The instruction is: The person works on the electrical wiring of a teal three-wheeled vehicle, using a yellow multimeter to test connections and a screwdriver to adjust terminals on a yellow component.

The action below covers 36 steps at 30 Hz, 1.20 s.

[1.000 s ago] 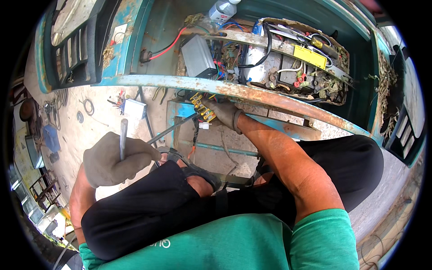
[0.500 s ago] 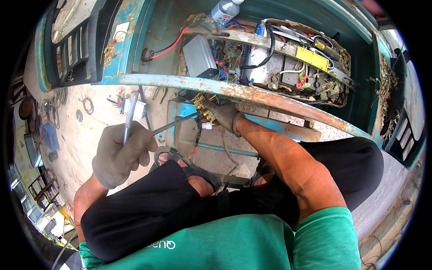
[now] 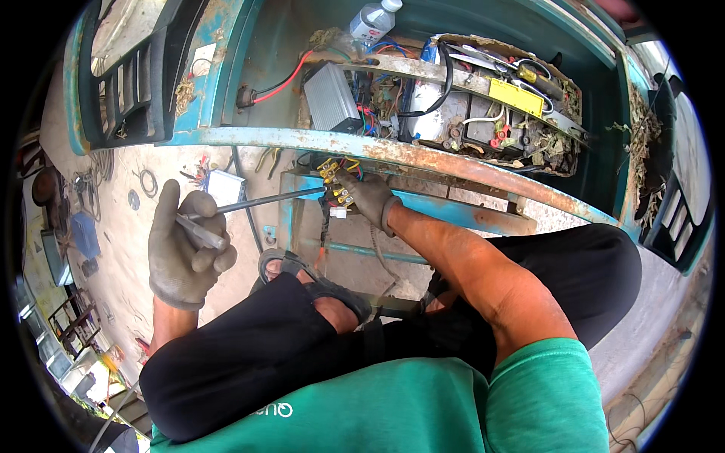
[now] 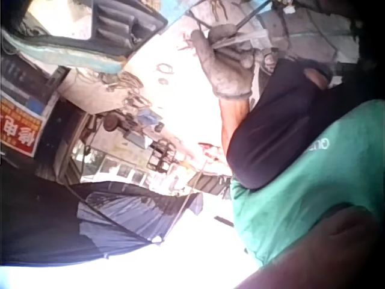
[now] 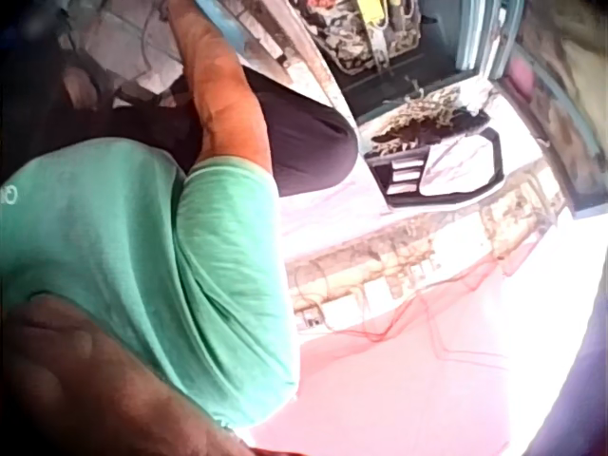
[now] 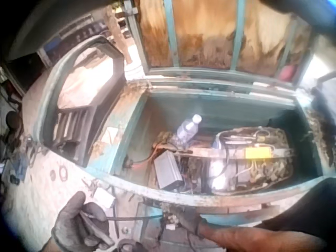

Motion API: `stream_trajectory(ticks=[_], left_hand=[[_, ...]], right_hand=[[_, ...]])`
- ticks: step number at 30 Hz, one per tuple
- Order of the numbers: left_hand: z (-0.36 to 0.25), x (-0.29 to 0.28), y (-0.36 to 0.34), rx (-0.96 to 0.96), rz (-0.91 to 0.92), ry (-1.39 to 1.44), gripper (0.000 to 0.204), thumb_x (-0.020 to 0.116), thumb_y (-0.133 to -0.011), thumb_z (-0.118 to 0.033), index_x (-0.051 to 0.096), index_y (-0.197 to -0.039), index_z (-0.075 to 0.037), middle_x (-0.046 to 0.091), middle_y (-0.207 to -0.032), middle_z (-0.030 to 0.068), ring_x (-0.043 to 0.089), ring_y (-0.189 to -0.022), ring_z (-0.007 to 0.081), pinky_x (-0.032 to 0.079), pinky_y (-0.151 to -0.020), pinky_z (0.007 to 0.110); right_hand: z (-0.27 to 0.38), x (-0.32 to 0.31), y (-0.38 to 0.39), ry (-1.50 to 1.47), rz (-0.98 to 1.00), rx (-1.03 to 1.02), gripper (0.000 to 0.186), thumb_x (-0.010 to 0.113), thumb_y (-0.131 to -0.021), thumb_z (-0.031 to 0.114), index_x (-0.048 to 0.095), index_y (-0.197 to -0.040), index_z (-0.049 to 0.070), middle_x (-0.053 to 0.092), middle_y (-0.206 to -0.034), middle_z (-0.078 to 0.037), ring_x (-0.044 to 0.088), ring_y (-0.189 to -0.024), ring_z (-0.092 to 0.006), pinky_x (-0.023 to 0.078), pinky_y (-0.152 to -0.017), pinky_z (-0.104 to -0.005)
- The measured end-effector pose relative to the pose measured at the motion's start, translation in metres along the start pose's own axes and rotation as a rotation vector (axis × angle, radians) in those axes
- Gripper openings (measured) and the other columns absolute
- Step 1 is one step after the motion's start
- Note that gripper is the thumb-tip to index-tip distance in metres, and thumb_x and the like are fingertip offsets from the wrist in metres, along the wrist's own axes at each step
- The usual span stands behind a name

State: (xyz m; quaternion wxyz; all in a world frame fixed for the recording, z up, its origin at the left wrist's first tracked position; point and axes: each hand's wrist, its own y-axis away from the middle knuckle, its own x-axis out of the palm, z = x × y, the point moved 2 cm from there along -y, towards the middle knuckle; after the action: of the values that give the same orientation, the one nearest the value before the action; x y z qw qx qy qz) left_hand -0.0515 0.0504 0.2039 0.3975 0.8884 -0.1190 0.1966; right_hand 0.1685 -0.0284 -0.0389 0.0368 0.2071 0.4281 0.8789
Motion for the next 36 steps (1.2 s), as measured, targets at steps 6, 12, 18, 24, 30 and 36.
stream_trajectory(ticks=[6, 12, 18, 24, 30, 36], left_hand=[[0.004, 0.019, 0.016, 0.006, 0.164, -0.134, 0.071, 0.022, -0.11, -0.057, 0.065, -0.095, -0.002, 0.057, -0.052, 0.0118, 0.044, -0.03, 0.0169, 0.047, -0.038, 0.033], [-0.01, 0.018, 0.031, -0.038, 0.079, -0.65, 0.079, 0.026, -0.107, -0.064, 0.063, -0.077, 0.0, 0.06, -0.055, 0.0141, 0.058, -0.038, 0.0227, 0.045, -0.036, 0.03], [-0.029, 0.028, 0.034, -0.21, 0.168, -0.933, 0.07, 0.033, -0.107, -0.057, 0.062, -0.082, 0.001, 0.066, -0.071, 0.0142, 0.065, -0.053, 0.0212, 0.049, -0.047, 0.029], [-0.029, 0.03, 0.029, -0.289, 0.207, -0.974, 0.058, 0.035, -0.11, -0.044, 0.061, -0.087, 0.002, 0.067, -0.078, 0.0152, 0.067, -0.059, 0.0207, 0.051, -0.051, 0.03], [-0.029, 0.028, 0.028, -0.312, 0.227, -0.962, 0.055, 0.036, -0.109, -0.041, 0.062, -0.088, 0.002, 0.067, -0.079, 0.0141, 0.067, -0.06, 0.0203, 0.051, -0.052, 0.03], [-0.03, 0.035, 0.023, -0.283, 0.29, -1.128, 0.057, 0.039, -0.105, -0.041, 0.066, -0.08, 0.002, 0.068, -0.072, 0.0123, 0.064, -0.054, 0.019, 0.049, -0.048, 0.029]], right_hand=[[-0.008, -0.003, -0.006, -0.157, 0.044, 0.04, 0.052, 0.064, -0.099, 0.049, 0.067, -0.121, 0.003, 0.074, -0.107, -0.01, 0.076, -0.087, -0.0162, 0.064, -0.075, -0.0309], [-0.013, -0.005, -0.017, -0.17, 0.056, 0.065, 0.049, 0.065, -0.099, 0.047, 0.066, -0.122, 0.004, 0.074, -0.107, -0.009, 0.075, -0.088, -0.016, 0.064, -0.075, -0.0315], [-0.014, -0.008, -0.02, -0.097, 0.05, 0.077, 0.05, 0.063, -0.099, 0.049, 0.066, -0.122, 0.004, 0.074, -0.106, -0.007, 0.074, -0.088, -0.0138, 0.063, -0.075, -0.0299], [-0.014, -0.01, -0.021, -0.043, 0.041, 0.054, 0.051, 0.062, -0.099, 0.051, 0.067, -0.121, 0.005, 0.073, -0.106, -0.007, 0.074, -0.089, -0.0137, 0.062, -0.075, -0.0297], [-0.012, -0.006, -0.018, -0.032, 0.037, 0.08, 0.052, 0.061, -0.099, 0.053, 0.067, -0.122, 0.007, 0.074, -0.105, -0.006, 0.074, -0.089, -0.0132, 0.064, -0.075, -0.0303], [-0.007, -0.006, -0.013, 0.006, 0.026, 0.092, 0.052, 0.058, -0.101, 0.053, 0.067, -0.124, 0.008, 0.074, -0.108, -0.006, 0.075, -0.091, -0.0143, 0.065, -0.076, -0.0295]])
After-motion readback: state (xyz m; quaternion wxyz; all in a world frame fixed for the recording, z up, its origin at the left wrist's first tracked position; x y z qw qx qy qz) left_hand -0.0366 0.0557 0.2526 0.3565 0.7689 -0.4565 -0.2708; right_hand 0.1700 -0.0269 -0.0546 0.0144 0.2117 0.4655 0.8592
